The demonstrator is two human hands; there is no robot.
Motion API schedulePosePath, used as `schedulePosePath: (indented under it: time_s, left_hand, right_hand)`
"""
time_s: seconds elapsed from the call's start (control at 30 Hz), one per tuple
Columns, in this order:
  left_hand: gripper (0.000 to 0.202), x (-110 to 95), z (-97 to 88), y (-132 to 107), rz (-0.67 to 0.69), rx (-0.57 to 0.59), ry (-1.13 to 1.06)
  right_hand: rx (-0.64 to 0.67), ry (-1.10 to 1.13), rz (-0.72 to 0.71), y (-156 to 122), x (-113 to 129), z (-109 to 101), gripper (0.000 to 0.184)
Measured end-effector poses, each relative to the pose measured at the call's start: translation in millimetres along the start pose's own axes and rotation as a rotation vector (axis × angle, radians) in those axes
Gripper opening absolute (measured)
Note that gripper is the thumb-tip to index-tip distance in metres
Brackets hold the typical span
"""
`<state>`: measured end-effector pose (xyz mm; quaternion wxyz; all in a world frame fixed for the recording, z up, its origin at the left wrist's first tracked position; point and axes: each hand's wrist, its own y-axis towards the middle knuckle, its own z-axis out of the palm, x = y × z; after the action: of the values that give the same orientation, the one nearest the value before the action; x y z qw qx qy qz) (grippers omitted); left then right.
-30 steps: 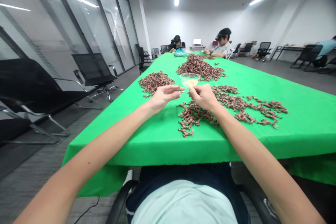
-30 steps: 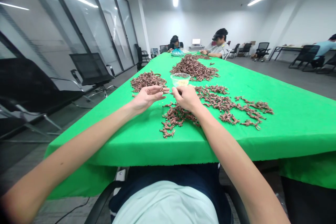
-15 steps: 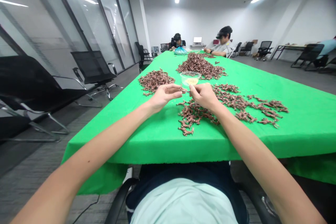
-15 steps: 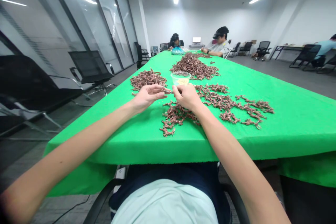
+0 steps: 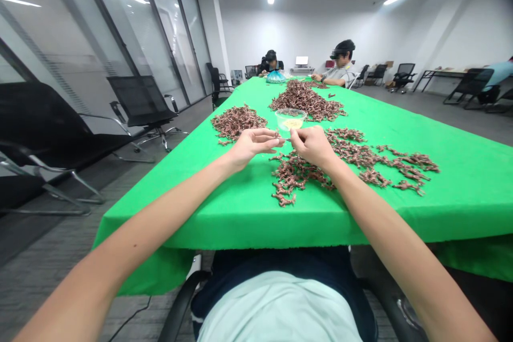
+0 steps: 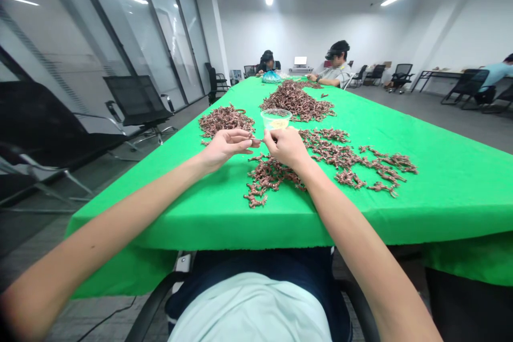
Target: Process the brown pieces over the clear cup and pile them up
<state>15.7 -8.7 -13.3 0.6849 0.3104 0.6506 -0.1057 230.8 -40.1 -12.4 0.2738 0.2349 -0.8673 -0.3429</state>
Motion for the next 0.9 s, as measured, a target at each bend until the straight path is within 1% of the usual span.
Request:
schedulePosePath:
  time_s: [0.23, 0.4, 0.57, 0.7, 0.9]
  left_hand:
    - [0.044, -1.2, 0.6, -0.6, -0.041, 0.001, 0.01]
    - [0.044, -1.9, 0.4, -1.1, -0.024, 0.007, 0.044]
    - [0.042, -2.9, 2.9, 0.7, 0.022, -0.058, 0.124]
    - [0.042, -1.2, 3.0, 3.0, 0.053, -0.101, 0.131]
    - [0.051, 1.6, 1.0, 2.5, -0.016, -0.115, 0.089]
  right_hand:
    - [-0.002, -0.043, 0.006, 1.1, 1.0, -1.8, 0.05]
    - [-0.015, -0.02, 0.008, 0.6, 0.7, -2.3, 0.047]
    - [-0.025, 0.013, 0.046, 0.0, -1.7, -2.1, 0.044]
    - [-0.048, 0.016, 0.06, 0.2, -4.0, -1.2, 0.044]
    - [-0.076, 0.019, 0.051, 0.2, -4.8, -1.2, 0.043]
